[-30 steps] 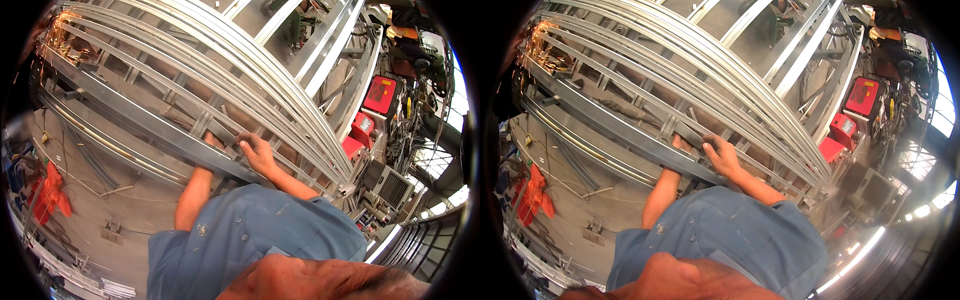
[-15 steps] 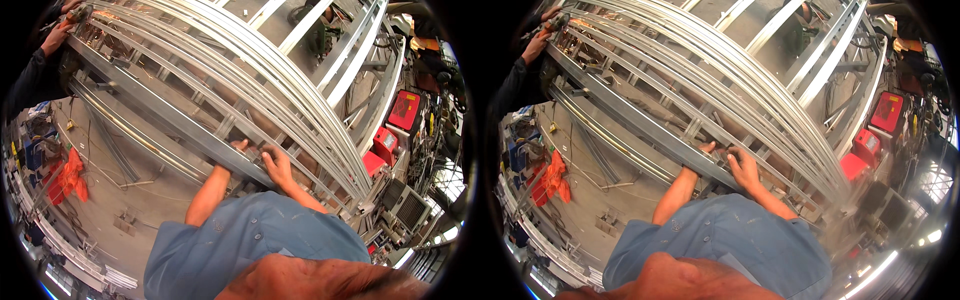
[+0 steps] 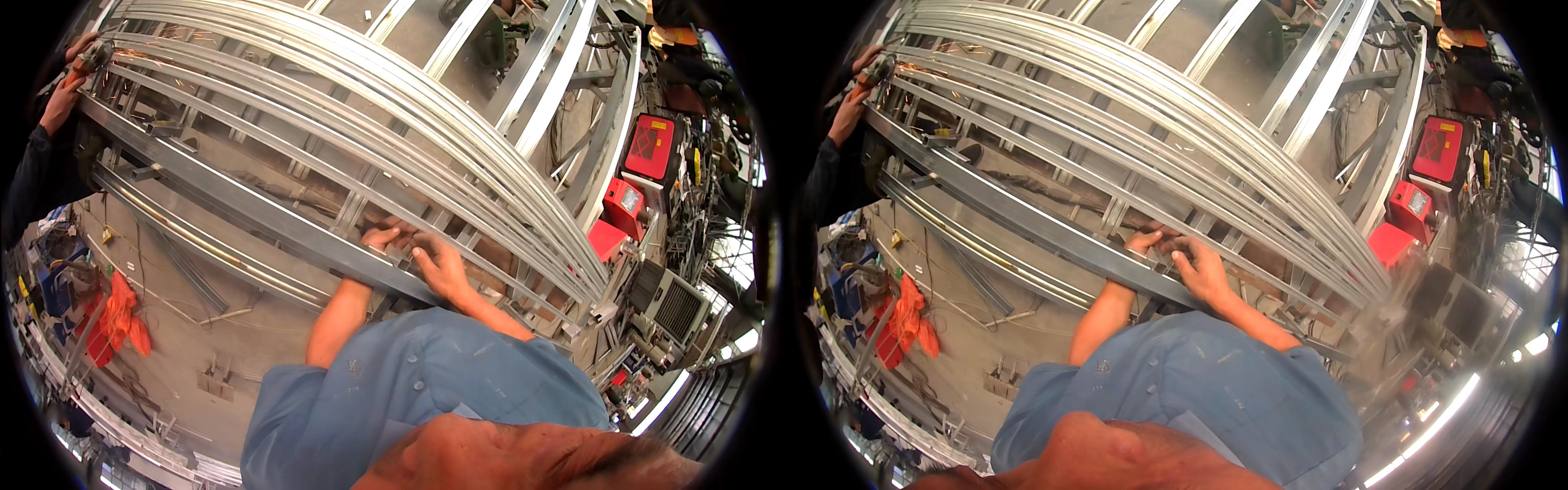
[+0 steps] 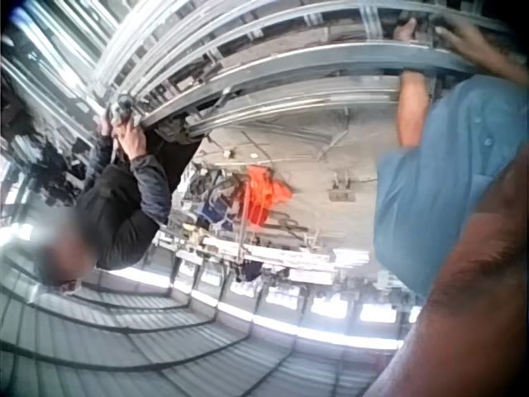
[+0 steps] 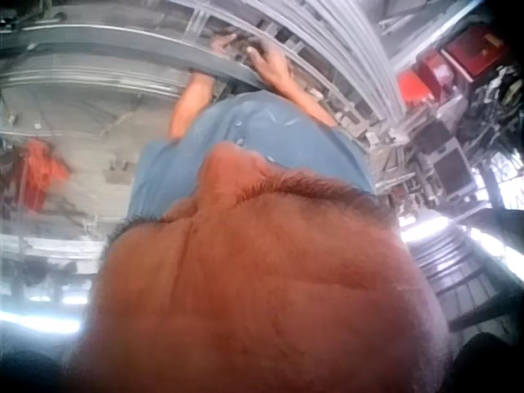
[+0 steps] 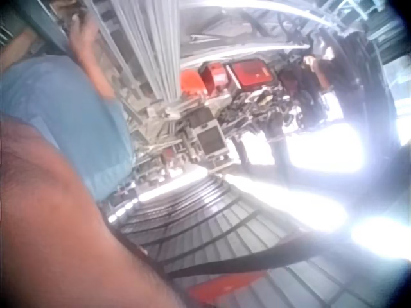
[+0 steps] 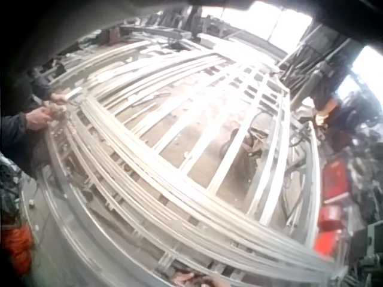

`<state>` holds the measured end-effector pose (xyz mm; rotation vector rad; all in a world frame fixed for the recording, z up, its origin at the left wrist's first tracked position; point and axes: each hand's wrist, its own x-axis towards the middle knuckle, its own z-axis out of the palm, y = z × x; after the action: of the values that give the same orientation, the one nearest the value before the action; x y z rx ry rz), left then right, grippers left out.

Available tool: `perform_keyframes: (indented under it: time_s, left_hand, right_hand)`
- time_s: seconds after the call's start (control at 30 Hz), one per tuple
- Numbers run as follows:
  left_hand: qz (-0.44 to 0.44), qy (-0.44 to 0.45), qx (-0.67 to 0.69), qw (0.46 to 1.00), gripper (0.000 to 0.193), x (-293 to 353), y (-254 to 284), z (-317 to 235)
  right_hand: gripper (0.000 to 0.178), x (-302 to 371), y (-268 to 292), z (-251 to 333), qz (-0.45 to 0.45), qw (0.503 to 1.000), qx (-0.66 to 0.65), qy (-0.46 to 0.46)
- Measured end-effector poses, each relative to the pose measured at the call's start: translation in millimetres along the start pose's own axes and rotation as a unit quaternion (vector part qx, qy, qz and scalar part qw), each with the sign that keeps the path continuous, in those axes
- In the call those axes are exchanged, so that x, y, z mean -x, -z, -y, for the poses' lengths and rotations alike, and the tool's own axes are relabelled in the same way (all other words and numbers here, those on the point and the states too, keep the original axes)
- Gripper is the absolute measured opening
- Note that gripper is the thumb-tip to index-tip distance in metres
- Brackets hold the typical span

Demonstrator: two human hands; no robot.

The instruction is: The person assembles a metal frame by positioning long metal bars and using a handheld rivet gun to fasten them together. The person repeatedly aligns bars, secures them with the tool, and adjusts the frame components on the workshop floor.

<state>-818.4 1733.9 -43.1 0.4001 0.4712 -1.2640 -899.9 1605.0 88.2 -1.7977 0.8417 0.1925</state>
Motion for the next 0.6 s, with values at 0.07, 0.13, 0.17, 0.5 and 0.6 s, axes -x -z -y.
perform_keyframes:
  time_s: [0.07,0.13,0.17,0.5,0.6]
  left_hand:
    - [0.004,-0.011,-0.011,1.0,0.037,-4,-1,-1]
    - [0.002,0.008,-0.002,1.0,0.04,-6,6,3]
    - [-0.001,0.016,-0.001,1.0,0.042,-5,8,1]
    - [0.036,0.009,0.037,0.999,0.024,-2,-10,-5]
    - [0.076,-0.013,0.074,0.994,0.026,-7,-4,4]
  right_hand:
    - [0.026,0,0,1,0.008,1.0,-0.013,-0.001]
    - [0.025,0,-3,-11,0.006,0.999,-0.031,0.009]
    - [0.024,0,-5,-15,0.004,1.0,-0.024,0.007]
    - [0.026,-1,-11,-25,-0.012,0.999,-0.041,-0.013]
    - [0.024,1,-7,-14,-0.001,1.0,-0.022,0.0]
